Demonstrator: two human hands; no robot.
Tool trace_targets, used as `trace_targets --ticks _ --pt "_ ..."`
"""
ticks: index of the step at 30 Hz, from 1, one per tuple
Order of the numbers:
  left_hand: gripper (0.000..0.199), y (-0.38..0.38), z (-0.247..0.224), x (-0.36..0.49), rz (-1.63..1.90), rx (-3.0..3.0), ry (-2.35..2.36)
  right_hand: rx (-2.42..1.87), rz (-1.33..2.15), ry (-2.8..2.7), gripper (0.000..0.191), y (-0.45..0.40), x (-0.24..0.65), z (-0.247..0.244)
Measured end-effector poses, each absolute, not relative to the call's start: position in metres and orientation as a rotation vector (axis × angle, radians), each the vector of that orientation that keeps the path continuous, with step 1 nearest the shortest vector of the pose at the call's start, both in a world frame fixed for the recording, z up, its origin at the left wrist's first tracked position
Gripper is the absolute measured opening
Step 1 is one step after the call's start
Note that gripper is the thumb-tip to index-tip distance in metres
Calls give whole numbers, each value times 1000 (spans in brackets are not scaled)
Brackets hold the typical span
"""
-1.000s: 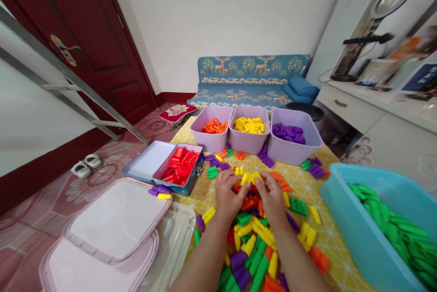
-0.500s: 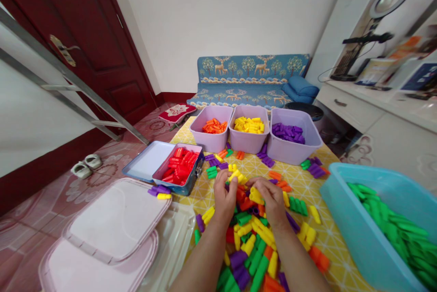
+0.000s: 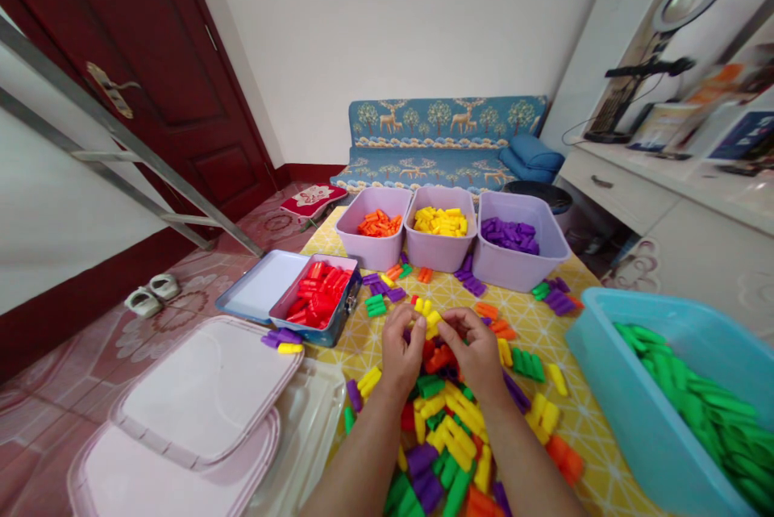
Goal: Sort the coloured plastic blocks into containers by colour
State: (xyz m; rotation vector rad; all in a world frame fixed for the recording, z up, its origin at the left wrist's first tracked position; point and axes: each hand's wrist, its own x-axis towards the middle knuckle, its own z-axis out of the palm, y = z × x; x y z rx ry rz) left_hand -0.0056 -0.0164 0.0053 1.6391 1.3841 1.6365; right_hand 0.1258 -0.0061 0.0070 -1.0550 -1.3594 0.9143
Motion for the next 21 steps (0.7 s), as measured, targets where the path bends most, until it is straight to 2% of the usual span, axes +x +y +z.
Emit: trace_targets --ticks 9,16,21 --pt "15 -18 9 -2 1638 1586 1448 -1123 976 -1051 39 -3 128 10" --pt "10 -17 4 -1 1647 1566 1399 -1114 1010 -1046 35 -3 128 8" --pt "38 -17 3 -1 1587 1540 1326 -1119 1002 -1094 35 -3 129 7"
